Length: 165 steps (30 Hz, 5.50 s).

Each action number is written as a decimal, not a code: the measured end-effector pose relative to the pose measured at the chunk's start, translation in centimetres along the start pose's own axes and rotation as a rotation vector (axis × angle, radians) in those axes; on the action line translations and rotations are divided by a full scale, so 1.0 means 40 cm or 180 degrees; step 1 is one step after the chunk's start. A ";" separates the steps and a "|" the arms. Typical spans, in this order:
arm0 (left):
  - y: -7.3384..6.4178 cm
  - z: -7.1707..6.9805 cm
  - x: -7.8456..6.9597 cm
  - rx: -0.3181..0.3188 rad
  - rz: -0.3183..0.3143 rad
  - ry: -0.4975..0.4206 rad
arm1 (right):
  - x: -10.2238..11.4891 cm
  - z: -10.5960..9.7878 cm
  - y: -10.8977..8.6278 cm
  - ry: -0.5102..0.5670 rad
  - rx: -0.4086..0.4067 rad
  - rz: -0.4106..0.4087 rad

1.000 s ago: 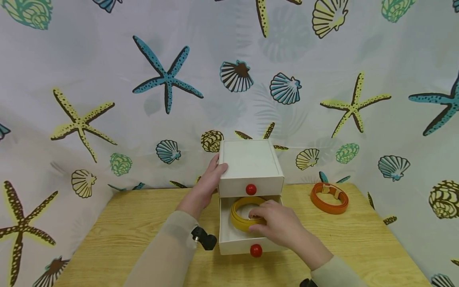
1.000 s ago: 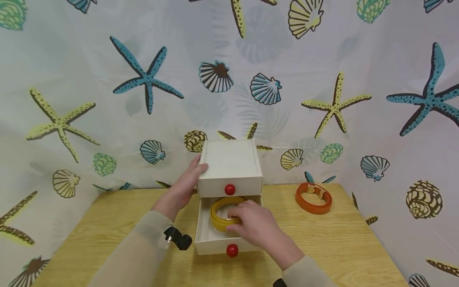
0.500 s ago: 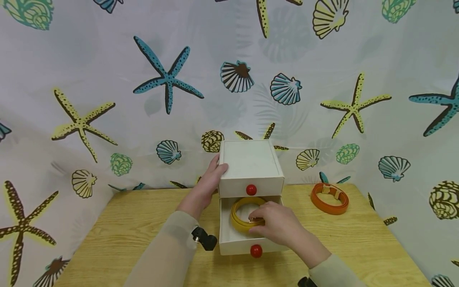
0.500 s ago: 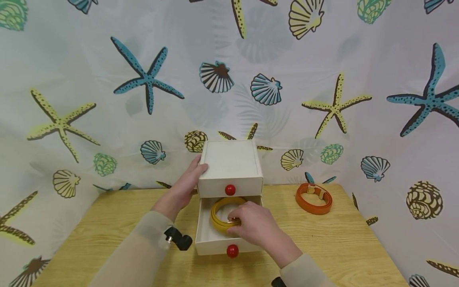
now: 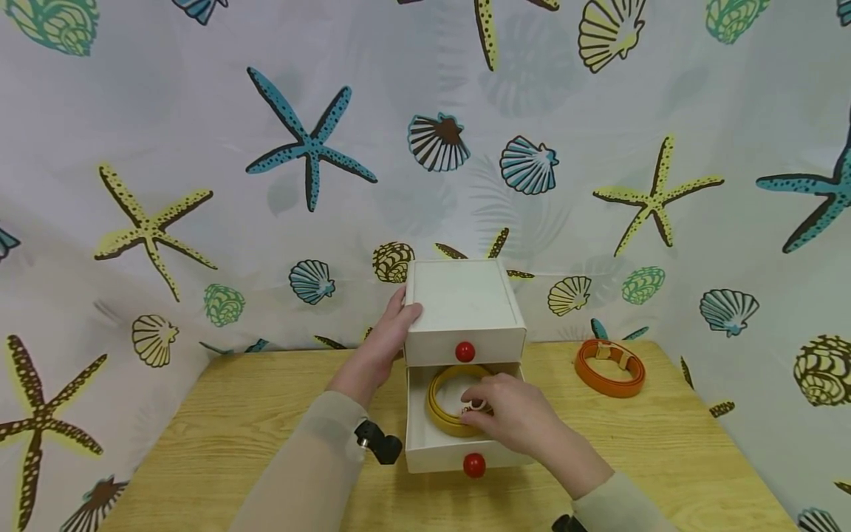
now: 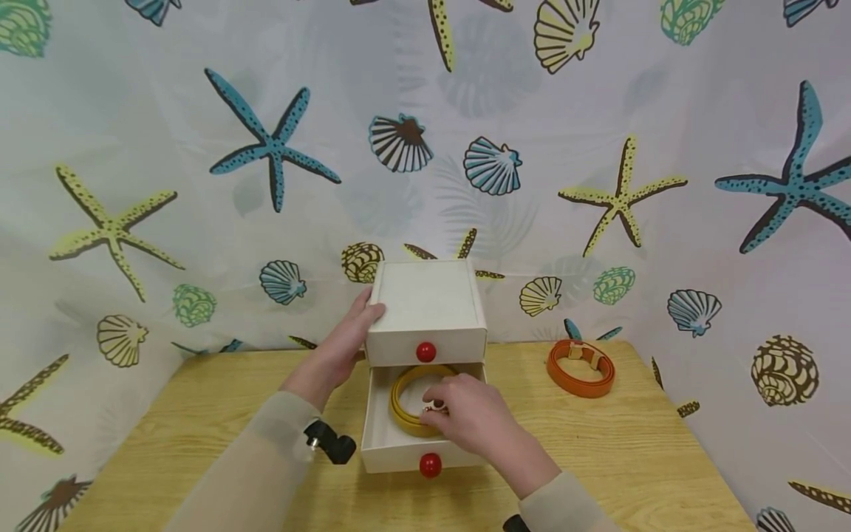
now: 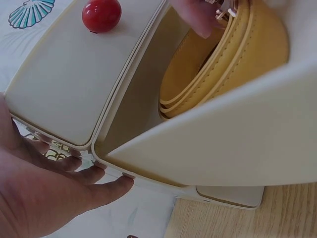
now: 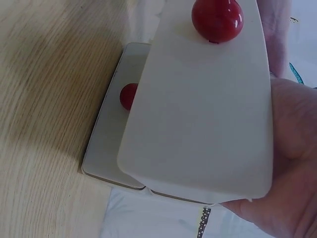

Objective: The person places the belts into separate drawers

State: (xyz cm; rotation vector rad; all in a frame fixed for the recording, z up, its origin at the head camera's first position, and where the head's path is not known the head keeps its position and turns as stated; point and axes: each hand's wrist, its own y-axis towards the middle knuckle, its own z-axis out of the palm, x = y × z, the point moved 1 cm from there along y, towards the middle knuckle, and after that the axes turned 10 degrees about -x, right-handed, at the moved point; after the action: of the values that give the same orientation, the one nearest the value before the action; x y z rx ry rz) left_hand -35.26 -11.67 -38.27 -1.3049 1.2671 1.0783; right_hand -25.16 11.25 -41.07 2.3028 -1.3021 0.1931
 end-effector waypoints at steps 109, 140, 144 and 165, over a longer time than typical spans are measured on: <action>0.006 -0.002 0.007 0.0070 0.0041 0.0001 | 0.047 0.054 -0.265 0.0704 -0.0195 0.0960; 0.003 -0.001 0.005 0.0055 0.0037 0.0013 | 0.056 0.103 -0.235 0.0734 -0.0112 0.1178; 0.002 0.000 0.004 0.0057 0.0031 0.0003 | 0.052 0.107 -0.233 0.0777 -0.0110 0.1137; 0.006 -0.004 0.007 0.0053 -0.0003 0.0029 | 0.049 0.108 -0.204 0.0989 -0.0011 0.1251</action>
State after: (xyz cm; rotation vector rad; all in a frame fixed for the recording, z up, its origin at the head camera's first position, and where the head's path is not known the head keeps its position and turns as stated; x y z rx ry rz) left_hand -35.49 -11.86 -38.52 -1.2991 1.2797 1.0602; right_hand -17.77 11.18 -46.91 1.8944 -1.5647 0.6497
